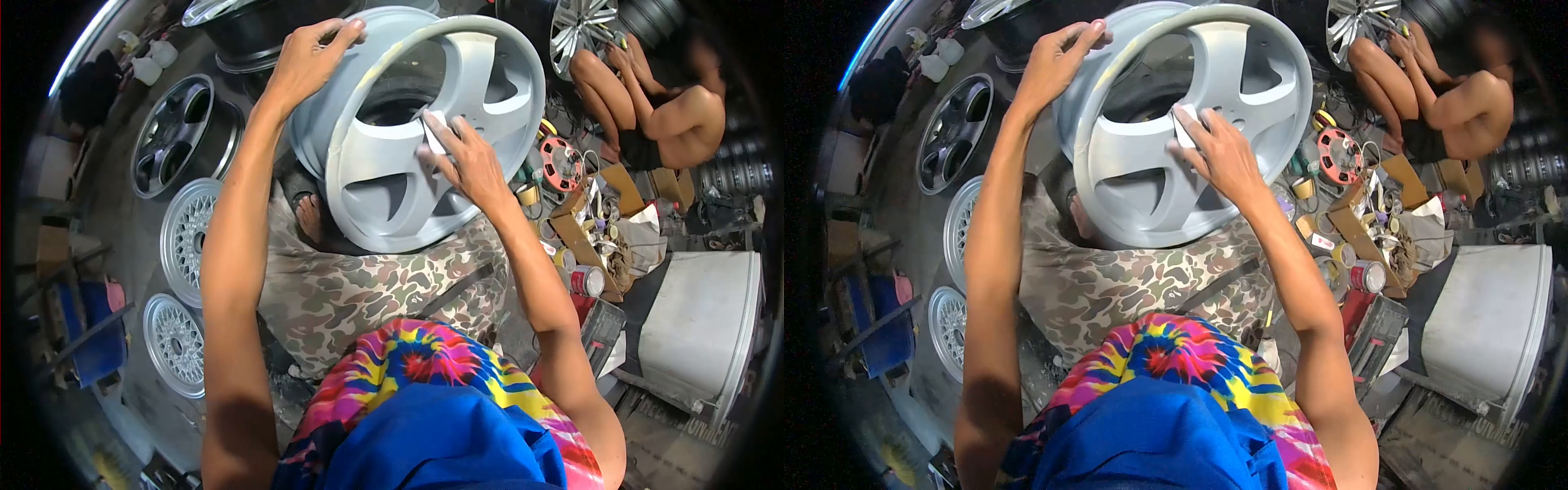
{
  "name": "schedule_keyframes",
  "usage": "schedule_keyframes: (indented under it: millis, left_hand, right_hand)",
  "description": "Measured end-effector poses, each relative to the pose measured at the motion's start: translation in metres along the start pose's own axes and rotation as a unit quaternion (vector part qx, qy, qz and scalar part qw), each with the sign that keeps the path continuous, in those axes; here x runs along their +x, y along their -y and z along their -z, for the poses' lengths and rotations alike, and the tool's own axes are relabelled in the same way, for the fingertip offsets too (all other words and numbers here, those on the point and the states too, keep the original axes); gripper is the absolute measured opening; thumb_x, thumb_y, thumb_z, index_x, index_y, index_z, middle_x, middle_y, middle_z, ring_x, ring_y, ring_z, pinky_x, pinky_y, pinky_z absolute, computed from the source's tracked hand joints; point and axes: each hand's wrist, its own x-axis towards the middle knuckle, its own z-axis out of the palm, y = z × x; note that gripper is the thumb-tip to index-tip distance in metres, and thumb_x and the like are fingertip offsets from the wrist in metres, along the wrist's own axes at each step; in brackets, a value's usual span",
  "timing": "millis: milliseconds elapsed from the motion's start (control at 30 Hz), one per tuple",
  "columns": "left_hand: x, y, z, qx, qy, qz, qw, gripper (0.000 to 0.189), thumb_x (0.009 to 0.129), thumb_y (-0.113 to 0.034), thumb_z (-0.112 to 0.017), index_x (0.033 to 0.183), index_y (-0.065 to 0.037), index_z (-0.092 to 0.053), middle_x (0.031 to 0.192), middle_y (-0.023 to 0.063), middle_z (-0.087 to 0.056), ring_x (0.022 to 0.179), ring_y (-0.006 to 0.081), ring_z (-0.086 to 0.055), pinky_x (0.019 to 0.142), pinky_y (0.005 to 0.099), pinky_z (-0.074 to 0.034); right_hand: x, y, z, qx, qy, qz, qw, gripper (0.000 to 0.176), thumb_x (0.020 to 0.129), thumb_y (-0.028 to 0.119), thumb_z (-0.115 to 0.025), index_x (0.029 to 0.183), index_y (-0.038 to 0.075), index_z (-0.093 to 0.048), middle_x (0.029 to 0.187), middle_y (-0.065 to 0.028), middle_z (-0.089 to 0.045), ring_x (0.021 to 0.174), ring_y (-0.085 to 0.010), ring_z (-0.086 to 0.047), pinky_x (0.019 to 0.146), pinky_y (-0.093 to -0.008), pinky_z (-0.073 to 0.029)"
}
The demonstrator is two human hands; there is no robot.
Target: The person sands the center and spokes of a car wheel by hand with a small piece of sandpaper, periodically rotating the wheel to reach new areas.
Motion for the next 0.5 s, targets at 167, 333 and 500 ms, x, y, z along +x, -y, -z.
schedule_keyframes:
  millis: [167, 333, 500]
  left_hand:
    - [-0.016, -0.040, -0.014, -0.037, 0.021, -0.026, 0.999, 0.046, 0.106, -0.042, -0.058, 0.116, 0.000, -0.074, 0.101, 0.0051, -0.076, 0.098, 0.0110, -0.065, 0.093, 0.0281, -0.049]
    - [-0.016, -0.046, -0.018, -0.064, 0.021, -0.017, 0.998, 0.043, 0.107, -0.039, -0.057, 0.117, 0.000, -0.074, 0.106, 0.0057, -0.076, 0.101, 0.0112, -0.064, 0.095, 0.0286, -0.049]
    - [-0.019, -0.044, -0.018, -0.053, -0.018, -0.066, 0.996, 0.040, 0.108, -0.035, -0.056, 0.115, 0.001, -0.074, 0.107, 0.0077, -0.075, 0.103, 0.0147, -0.066, 0.096, 0.0290, -0.049]
  right_hand:
    - [0.024, 0.053, -0.031, 0.129, -0.054, -0.046, 0.989, 0.028, 0.102, 0.016, -0.059, 0.125, 0.004, -0.071, 0.090, -0.0168, -0.058, 0.079, -0.0342, -0.061, 0.071, -0.0438, -0.050]
    - [0.022, 0.064, -0.024, 0.148, -0.063, -0.044, 0.986, 0.026, 0.102, 0.014, -0.058, 0.122, 0.004, -0.073, 0.082, -0.0156, -0.054, 0.074, -0.0327, -0.058, 0.068, -0.0434, -0.047]
    - [0.006, 0.022, -0.018, 0.072, -0.069, -0.040, 0.994, 0.024, 0.101, 0.016, -0.061, 0.114, 0.002, -0.075, 0.082, -0.0153, -0.052, 0.077, -0.0321, -0.056, 0.070, -0.0435, -0.045]
